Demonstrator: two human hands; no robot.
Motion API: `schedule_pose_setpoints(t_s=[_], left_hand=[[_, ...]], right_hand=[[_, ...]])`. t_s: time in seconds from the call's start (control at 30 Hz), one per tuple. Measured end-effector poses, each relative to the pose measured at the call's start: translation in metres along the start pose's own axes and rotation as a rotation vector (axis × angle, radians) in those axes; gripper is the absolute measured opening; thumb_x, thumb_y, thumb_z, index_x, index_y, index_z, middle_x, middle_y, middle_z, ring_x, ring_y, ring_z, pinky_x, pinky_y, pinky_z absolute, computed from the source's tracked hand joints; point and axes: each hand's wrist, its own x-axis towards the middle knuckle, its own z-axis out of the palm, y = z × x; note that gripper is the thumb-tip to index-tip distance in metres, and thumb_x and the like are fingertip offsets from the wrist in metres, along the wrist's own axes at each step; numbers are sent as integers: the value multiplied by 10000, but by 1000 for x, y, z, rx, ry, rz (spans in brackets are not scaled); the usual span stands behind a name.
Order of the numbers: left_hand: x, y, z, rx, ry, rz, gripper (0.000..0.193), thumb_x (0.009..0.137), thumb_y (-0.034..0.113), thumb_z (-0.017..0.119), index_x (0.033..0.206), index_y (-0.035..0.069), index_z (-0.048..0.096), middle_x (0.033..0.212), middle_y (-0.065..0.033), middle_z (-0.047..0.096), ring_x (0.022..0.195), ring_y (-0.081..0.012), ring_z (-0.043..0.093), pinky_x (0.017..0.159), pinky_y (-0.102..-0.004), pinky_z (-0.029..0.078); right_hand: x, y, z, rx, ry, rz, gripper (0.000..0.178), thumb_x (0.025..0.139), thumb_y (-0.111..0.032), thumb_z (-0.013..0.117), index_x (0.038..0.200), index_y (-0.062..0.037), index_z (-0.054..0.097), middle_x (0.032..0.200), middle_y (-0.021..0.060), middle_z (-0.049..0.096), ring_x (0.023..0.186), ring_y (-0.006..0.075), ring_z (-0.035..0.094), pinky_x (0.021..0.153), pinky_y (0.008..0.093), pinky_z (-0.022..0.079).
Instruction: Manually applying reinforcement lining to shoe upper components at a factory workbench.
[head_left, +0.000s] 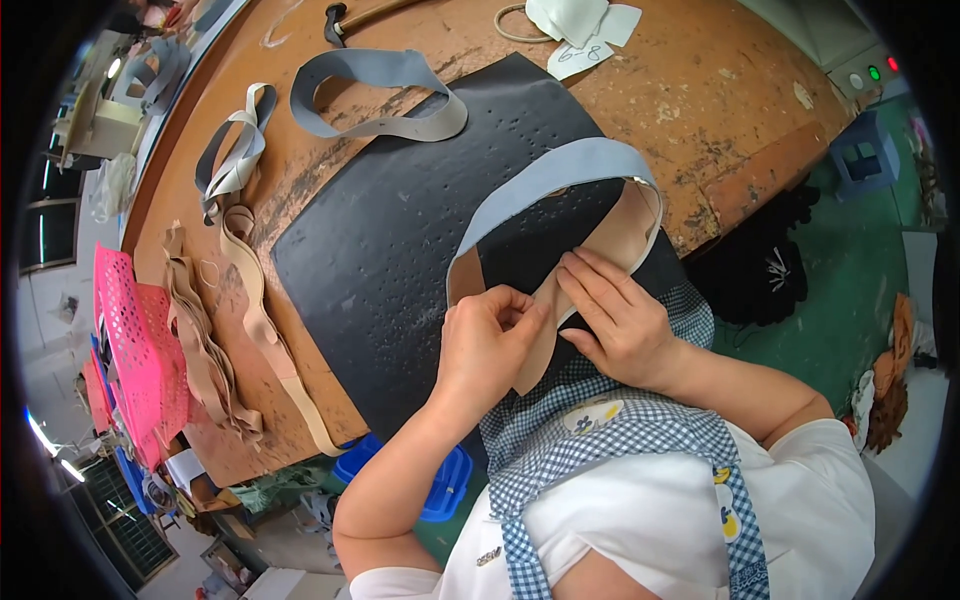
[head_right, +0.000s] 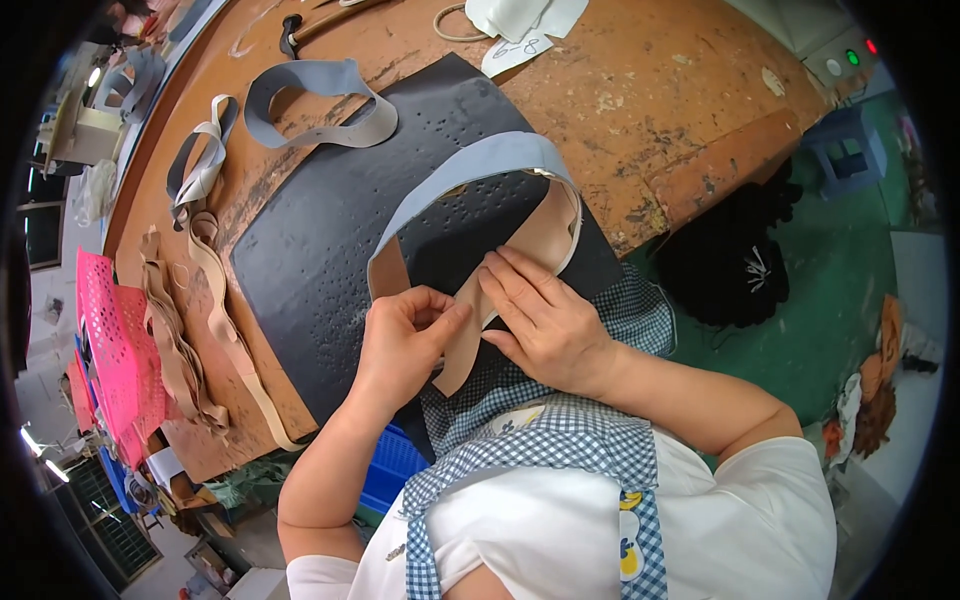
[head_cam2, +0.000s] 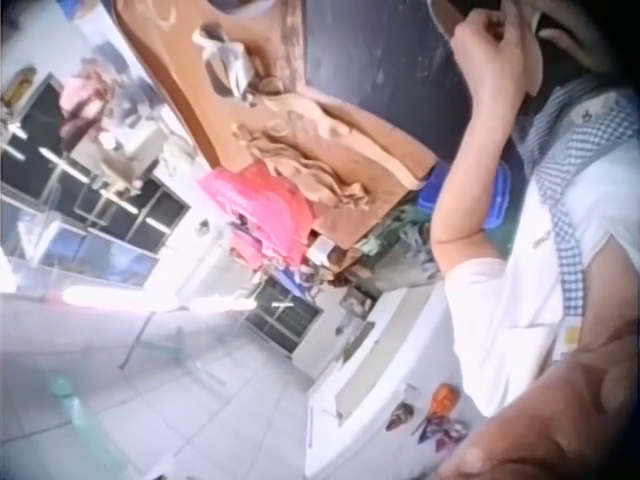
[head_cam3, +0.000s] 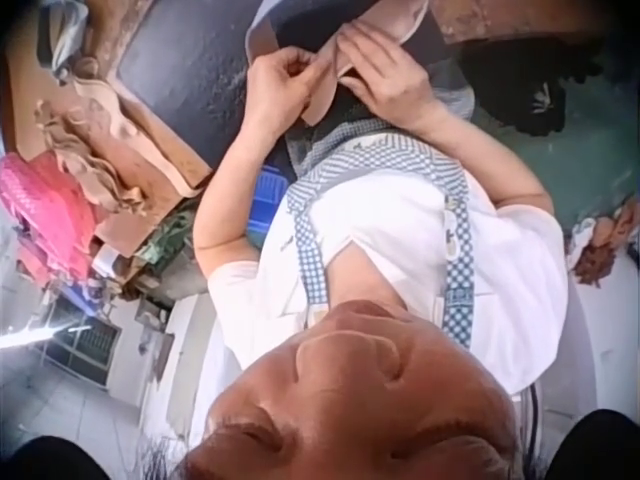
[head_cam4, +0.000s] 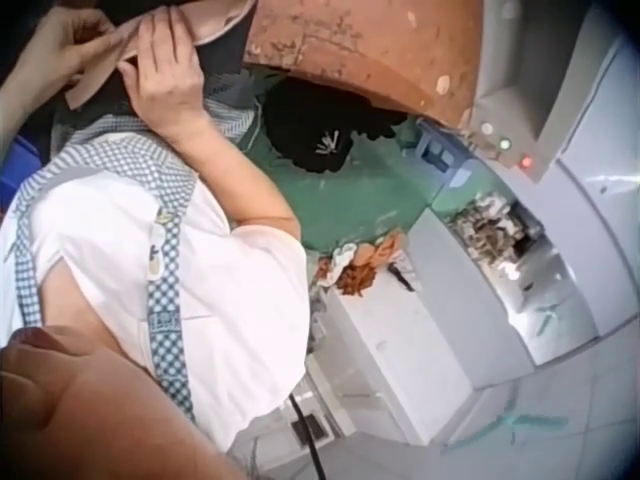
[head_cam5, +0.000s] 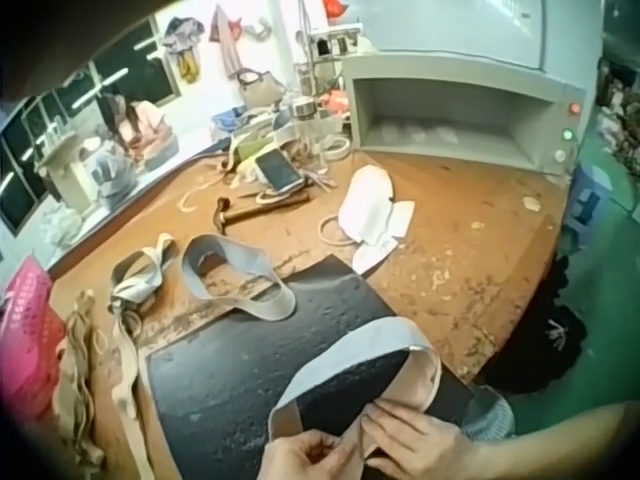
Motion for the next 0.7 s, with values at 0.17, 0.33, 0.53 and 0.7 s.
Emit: schedule_pose_setpoints(t_s=[0.17,0.33,0.53,0.7], left_hand=[[4,2,-2,91,-4,-14,232,885,175,717,888,-56,698,693,-42,687,580,-57,585,496,-238,458],[-6,-9,-11,38,-91,-119,237,880,166,720,910,-68,696,734,-64,701,627,-73,614,557,-234,486],[-31,-14,-6,-64,12,-73,209,891,129,692,947,-72,691,806,-79,710,731,-86,640,659,-249,521],[-29,-15,-4,-102,49,-93,223,872,131,692,929,-85,687,777,-86,703,700,-93,639,632,-251,515]], right_hand=[[3,-4,-1,-42,-40,2,596,759,-316,754,1238,17,634,1322,184,572,1255,335,541,1007,393,497],[2,-4,0,-78,-92,-33,621,763,-372,741,1262,-19,633,1339,171,548,1280,347,508,1012,411,490],[0,-1,-1,-121,-159,-81,642,812,-454,677,1310,-56,611,1361,172,523,1279,360,501,1005,443,488],[-3,1,-1,-136,-181,-108,643,827,-482,660,1332,-90,603,1372,196,509,1285,389,490,1005,467,483]])
